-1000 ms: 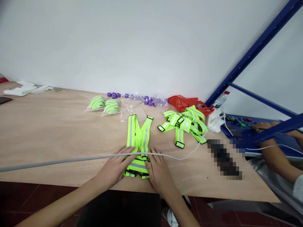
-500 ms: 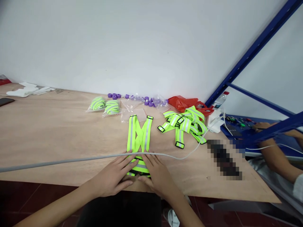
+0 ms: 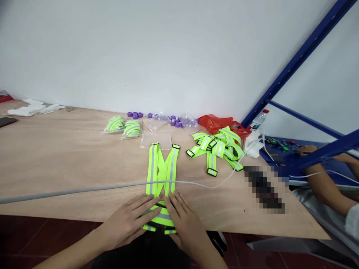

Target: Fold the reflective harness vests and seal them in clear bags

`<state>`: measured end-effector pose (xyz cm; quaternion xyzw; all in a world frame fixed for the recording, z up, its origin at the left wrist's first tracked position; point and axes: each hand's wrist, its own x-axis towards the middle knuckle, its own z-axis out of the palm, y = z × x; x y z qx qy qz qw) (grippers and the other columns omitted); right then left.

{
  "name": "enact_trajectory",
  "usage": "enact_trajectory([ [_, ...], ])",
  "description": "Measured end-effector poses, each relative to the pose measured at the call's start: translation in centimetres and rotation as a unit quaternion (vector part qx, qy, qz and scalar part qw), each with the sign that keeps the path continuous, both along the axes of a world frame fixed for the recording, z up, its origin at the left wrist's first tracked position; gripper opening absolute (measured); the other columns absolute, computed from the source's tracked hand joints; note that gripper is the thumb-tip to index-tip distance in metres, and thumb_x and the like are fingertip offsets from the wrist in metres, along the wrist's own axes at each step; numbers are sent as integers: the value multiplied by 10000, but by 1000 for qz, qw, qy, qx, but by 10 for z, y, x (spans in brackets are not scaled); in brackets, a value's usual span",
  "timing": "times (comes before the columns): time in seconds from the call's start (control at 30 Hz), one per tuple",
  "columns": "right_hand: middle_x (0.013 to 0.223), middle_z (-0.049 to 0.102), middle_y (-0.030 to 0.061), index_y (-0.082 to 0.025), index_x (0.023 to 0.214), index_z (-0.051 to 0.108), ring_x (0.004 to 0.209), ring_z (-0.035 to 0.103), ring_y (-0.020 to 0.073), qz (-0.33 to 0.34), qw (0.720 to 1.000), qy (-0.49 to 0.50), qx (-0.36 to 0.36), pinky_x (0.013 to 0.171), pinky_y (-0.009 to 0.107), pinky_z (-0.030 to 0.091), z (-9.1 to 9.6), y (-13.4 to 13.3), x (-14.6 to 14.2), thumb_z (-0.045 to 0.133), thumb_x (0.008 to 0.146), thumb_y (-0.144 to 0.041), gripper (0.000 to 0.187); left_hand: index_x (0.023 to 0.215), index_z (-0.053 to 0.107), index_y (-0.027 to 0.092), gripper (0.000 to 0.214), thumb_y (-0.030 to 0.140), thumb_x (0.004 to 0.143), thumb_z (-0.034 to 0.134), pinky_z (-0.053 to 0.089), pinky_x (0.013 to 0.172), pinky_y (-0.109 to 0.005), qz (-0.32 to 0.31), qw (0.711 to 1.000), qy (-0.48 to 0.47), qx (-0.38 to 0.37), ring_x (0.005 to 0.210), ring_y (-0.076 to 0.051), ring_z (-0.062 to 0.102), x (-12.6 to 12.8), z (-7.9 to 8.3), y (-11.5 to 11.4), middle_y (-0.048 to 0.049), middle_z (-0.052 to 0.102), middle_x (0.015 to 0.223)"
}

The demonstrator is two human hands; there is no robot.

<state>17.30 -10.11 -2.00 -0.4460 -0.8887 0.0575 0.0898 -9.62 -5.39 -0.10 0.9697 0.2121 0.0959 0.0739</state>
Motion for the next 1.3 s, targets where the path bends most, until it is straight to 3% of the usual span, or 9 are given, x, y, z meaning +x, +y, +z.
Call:
enact_trajectory([
  [0.17,1528,522,166,-93,1597,313,1416,488,338,31,997,7,67,1171,478,433,1,-5,3,670,792,-182,885,1502,414,171,643,110,881,567,455,1135,-494,-24,999,-34,9,1391,-320,521,-1,0,-2,-122,425,1598],
  [0.3,1362,674,158,-120,1480,508,1287,614,319,71,990,68,100,1109,466,494,11,5,5,678,916,-467,684,1405,516,185,440,224,968,552,501,1072,-453,-33,994,-100,-39,1284,-292,621,2,7,5,-111,576,1487],
  [0.43,1083,764,124,-187,1194,714,1002,712,262,31,983,173,52,899,408,578,23,15,-1,591,942,-617,513,1212,660,224,328,468,1015,565,555,919,-346,-4,977,-160,-139,1042,-247,733,9,16,18,-65,764,1180],
  [0.53,896,728,89,-197,1010,762,820,685,216,-5,972,236,3,703,331,549,27,22,-6,518,957,-666,531,1110,714,221,367,540,992,576,557,797,-298,23,970,-162,-181,875,-228,742,14,20,28,-55,779,954],
  [0.67,810,705,57,-186,969,733,729,654,190,-25,964,263,-31,646,290,489,24,27,-6,513,935,-710,569,1170,710,217,384,530,964,626,556,879,-296,22,962,-178,-206,1012,-241,720,14,19,34,-96,742,1136],
  [0.8,722,666,27,-194,849,681,649,598,171,-69,967,243,-26,610,273,428,21,30,1,492,933,-728,573,1328,631,249,609,539,820,797,548,973,-381,127,939,-216,-237,1138,-295,683,3,13,30,-109,703,1281],
  [0.93,712,626,18,-193,761,657,653,571,162,-52,968,245,-23,597,265,409,20,36,4,516,928,-713,565,1246,705,270,411,463,886,752,548,977,-373,185,905,-247,-292,1114,-280,710,-3,13,21,-61,748,1234],
  [1.03,789,645,43,-190,791,698,711,594,175,-33,963,267,-14,631,271,451,22,45,3,543,917,-704,551,1177,748,264,306,437,926,711,550,965,-341,179,892,-256,-327,1100,-268,719,1,18,17,-43,764,1203],
  [1.3,1091,761,69,-254,1192,743,962,704,229,52,954,276,-100,847,316,548,32,66,-1,679,852,-646,522,1095,759,242,223,391,951,679,563,918,-351,172,875,-272,-363,1038,-265,726,6,22,19,-31,782,1111],
])
